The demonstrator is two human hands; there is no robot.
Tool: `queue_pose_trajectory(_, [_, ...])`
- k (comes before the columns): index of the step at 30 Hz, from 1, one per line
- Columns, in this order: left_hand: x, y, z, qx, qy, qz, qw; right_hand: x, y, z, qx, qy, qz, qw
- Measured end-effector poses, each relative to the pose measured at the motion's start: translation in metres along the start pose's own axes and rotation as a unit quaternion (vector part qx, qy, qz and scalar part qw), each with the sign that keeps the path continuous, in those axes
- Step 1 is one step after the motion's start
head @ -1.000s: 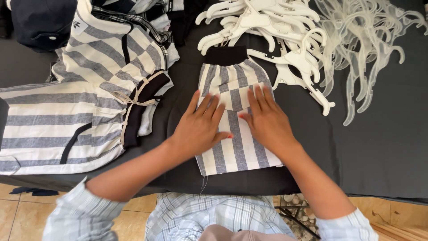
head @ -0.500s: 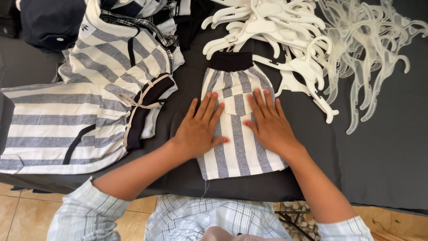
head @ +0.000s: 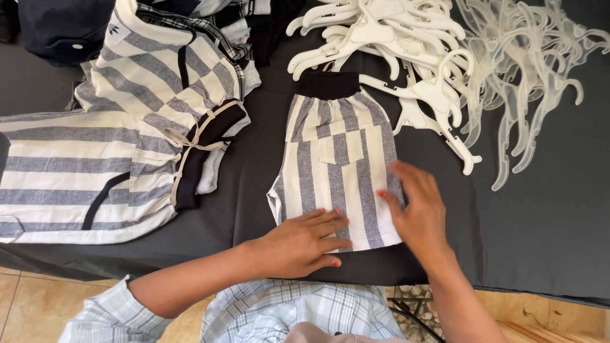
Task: Folding striped shorts and placing them onto plastic hangers in a stockroom.
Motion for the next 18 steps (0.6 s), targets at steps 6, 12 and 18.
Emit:
queue_pose_trajectory(6, [-0.034,0.028,0.014,0.338,0.243,-0.072,0.906,-0.004,-0.036,-0.066,-0.191,-0.286,0.019,0.939])
queue_pose_trajectory(12, [-0.048,0.014,0.045,0.445,0.346,-0.095,0.821,-0.011,-0.028,-0.032,-0.199,-0.264,0.001,0.944])
queue_pose_trajectory(18, [-0.035,-0.016,0.107,0.413,0.375,-0.178,0.811,-0.027,-0.021,0.084,-0.295,0.017,0.145,0.944])
Point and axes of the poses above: each hand's wrist, its own x-axis away from the middle knuckle, its own y-axis out of the back of the hand, z = x × y, the point moved 8 cm from there along -x, towards the middle knuckle, and after that the axes turned 9 degrees about -z, right-handed, at the moved point
